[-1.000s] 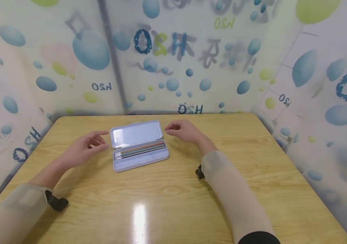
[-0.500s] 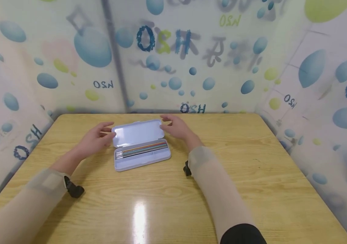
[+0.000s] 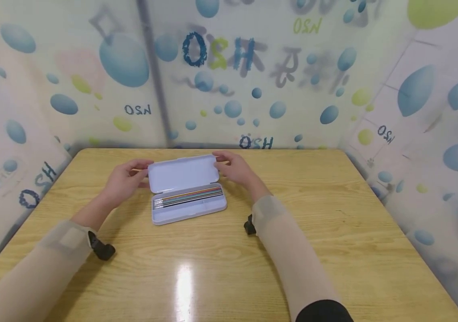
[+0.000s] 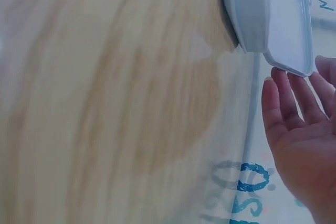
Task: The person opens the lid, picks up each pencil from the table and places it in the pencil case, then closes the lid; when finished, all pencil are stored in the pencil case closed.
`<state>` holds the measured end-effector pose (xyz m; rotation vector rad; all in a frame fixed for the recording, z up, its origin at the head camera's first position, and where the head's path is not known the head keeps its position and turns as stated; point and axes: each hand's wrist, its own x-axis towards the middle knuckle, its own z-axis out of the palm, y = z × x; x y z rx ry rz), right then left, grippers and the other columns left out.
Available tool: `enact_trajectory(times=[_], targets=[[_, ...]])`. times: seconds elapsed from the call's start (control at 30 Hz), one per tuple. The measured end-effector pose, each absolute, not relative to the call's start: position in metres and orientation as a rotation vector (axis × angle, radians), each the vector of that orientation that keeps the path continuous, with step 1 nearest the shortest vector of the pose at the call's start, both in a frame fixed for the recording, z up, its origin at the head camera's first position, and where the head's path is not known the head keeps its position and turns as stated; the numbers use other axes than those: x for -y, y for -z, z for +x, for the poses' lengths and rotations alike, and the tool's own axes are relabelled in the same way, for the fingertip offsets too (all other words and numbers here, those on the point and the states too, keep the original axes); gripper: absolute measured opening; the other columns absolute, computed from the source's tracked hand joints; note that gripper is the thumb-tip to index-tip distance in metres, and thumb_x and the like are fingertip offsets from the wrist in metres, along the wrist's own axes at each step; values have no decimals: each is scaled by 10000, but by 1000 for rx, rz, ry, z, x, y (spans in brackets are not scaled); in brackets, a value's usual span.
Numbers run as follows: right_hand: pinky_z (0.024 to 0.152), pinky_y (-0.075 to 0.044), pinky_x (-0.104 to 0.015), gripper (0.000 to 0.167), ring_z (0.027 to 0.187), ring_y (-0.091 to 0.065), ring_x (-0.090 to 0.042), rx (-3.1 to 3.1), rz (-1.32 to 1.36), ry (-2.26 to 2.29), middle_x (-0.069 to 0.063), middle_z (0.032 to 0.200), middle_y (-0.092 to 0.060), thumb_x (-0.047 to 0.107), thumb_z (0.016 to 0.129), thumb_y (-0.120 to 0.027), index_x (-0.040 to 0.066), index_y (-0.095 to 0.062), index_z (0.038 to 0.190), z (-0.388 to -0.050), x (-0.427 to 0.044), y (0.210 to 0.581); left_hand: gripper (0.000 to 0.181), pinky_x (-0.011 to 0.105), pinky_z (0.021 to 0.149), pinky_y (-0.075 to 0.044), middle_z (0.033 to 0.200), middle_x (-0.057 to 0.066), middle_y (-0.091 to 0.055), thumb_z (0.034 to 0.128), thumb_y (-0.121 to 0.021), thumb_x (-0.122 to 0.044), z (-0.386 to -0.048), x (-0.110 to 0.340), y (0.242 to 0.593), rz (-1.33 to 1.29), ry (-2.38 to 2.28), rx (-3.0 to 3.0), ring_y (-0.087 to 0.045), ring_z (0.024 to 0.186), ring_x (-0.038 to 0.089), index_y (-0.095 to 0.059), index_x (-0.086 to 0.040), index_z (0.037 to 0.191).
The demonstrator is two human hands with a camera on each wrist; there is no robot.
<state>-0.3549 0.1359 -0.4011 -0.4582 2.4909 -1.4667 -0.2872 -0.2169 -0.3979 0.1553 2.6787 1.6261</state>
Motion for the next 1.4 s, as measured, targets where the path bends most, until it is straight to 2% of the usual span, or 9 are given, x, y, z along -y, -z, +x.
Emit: enact_trajectory(times=[0.2,0.33,0.57,0.7,0.87,1.0,1.13,1.3,1.4], targets=[[1065,-592,-498,482,1335,-667,-341,-2467,-454,1548,-126,1534,-624,284,1137,-626,174,-568,1603,-343,-144,394,429,425,947,-643,1470,266,-559,1155,-541,-94,-285,217,396,189,-1714,-2631,-652,1248,387,-559,-20,1578],[1067,-566,-541,427,1310,-672,-353,-2502,-432,1559,-90,1479,-682,321,1132,-642,215,-640,1546,-336,-149,392,401,438,966,-635,1470,232,-609,1148,-570,-99,-282,217,394,237,-1717,-2630,-669,1251,374,-604,-23,1540],[963,-535,-549,336,1226,-651,-399,-2563,-471,1558,-64,1312,-752,350,1121,-661,238,-736,1429,-326,-157,392,350,402,972,-636,1422,225,-669,1131,-599,-78,-273,217,391,319,-1715,-2645,-706,1220,341,-653,-29,1473],[1008,-555,-585,328,1187,-667,-410,-2526,-557,1599,-98,1312,-761,277,1114,-680,170,-739,1419,-320,-162,391,332,331,960,-636,1402,219,-694,1127,-611,-87,-268,218,391,364,-1715,-2641,-729,1173,255,-665,-31,1450],[1083,-566,-557,289,1180,-705,-293,-2470,-584,1639,-110,1328,-763,218,1095,-711,125,-761,1364,-311,-168,387,328,233,954,-614,1372,202,-719,1108,-662,-118,-259,222,390,395,-1696,-2627,-732,1116,101,-688,-47,1427],[1115,-551,-565,292,1186,-708,-246,-2459,-589,1610,-85,1351,-752,215,1095,-709,127,-755,1370,-303,-173,387,314,183,941,-591,1339,192,-747,1072,-723,-116,-253,225,391,432,-1695,-2628,-728,1098,30,-728,-58,1381],[1118,-540,-599,301,1184,-720,-289,-2407,-599,1606,-117,1347,-745,216,1099,-703,113,-744,1378,-294,-180,389,276,177,929,-581,1298,136,-771,1048,-769,-154,-247,227,394,470,-1671,-2639,-724,1103,1,-773,-80,1314],[1108,-557,-578,294,1194,-719,-369,-2350,-604,1606,-191,1309,-738,297,1096,-713,113,-761,1320,-283,-184,393,280,202,958,-574,1235,-56,-778,1035,-800,-290,-240,227,396,471,-1638,-2613,-710,1166,28,-803,-113,1252],[1040,-587,-549,270,1132,-709,-339,-2417,-637,1505,-136,1276,-745,343,1093,-714,156,-786,1273,-279,-183,393,287,229,966,-566,1227,-70,-781,1028,-800,-386,-236,225,396,449,-1578,-2629,-701,1188,91,-824,-152,1191]])
